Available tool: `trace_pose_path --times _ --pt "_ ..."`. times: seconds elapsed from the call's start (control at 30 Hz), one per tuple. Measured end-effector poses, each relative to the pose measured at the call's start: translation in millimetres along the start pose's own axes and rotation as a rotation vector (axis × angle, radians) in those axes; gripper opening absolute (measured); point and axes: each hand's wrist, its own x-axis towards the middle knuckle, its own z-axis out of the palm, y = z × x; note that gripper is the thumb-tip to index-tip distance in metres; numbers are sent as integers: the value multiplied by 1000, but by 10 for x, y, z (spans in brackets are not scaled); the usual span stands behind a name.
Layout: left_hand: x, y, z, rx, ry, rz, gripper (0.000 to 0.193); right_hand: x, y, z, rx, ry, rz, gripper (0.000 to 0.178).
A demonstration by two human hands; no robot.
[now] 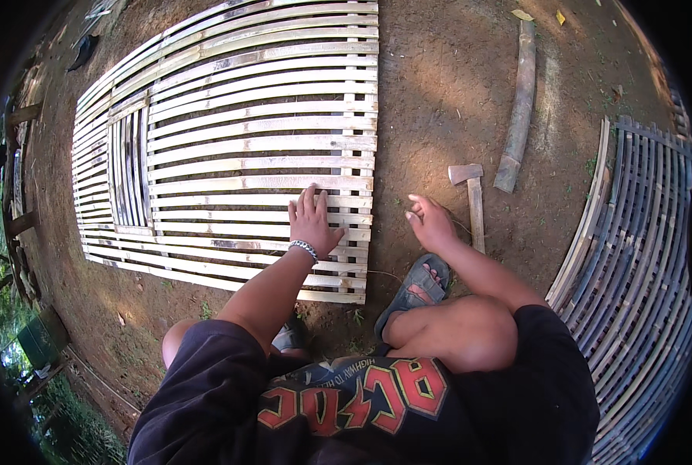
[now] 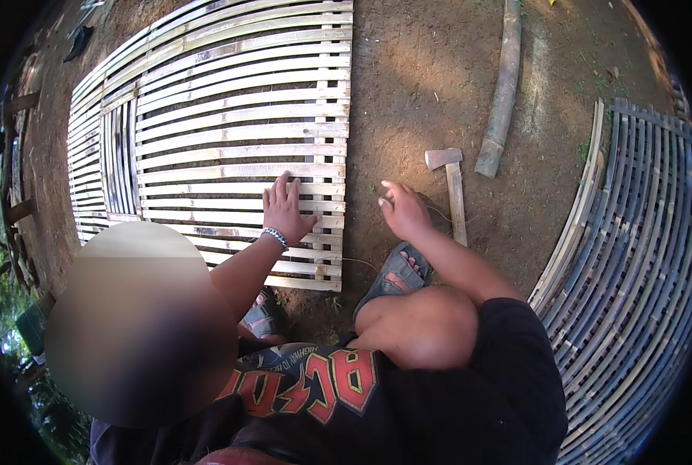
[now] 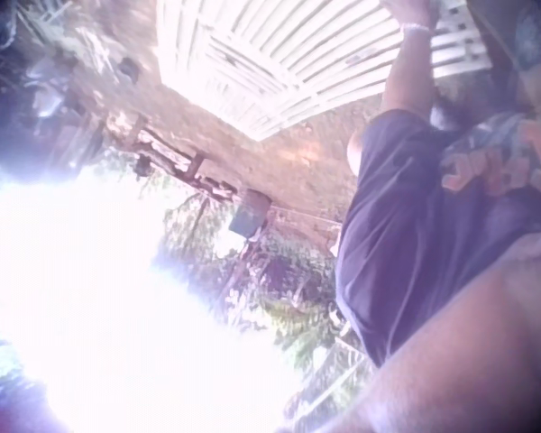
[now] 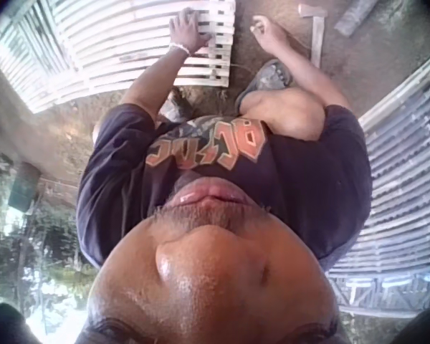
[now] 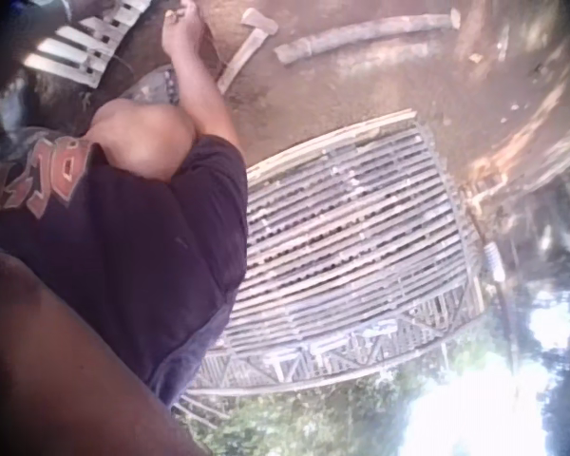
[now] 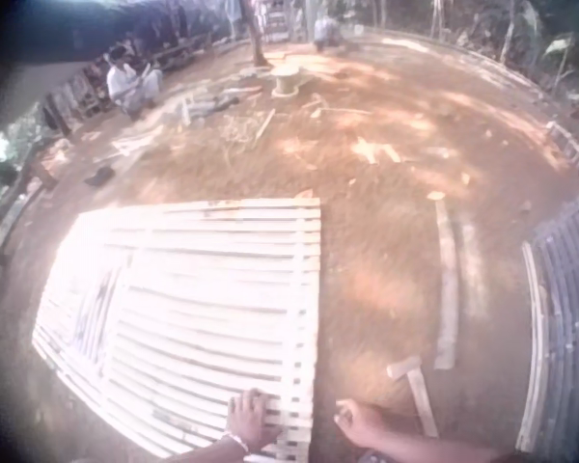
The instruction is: The person assembles a rectangular bamboo lattice structure on the ground. They use a hammer to drive nails into the bamboo slats, securing them to a frame. The person adjusts the position of the structure and continues hammering along the edges to complete the assembly.
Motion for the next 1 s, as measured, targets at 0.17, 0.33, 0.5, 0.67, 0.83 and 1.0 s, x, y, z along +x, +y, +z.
trace_pose_path --times 0.17,0.33,0.5,0.67,0.83,1.0 --pt "203 -99 -301 67 40 156 77 394 -284 635 503 -197 237 55" --pt "201 -180 -243 96 25 130 71 404 -407 724 826 -255 352 55" --pt "207 -126 -193 103 61 115 78 383 -413 604 994 -329 411 52" --pt "253 -20 -557 133 -34 66 72 462 -101 597 594 -192 122 49" --pt "153 -80 -685 80 41 154 69 439 -119 531 -406 155 -441 53" --pt "65 -63 -782 56 67 207 66 473 -269 652 -607 -330 -954 75"
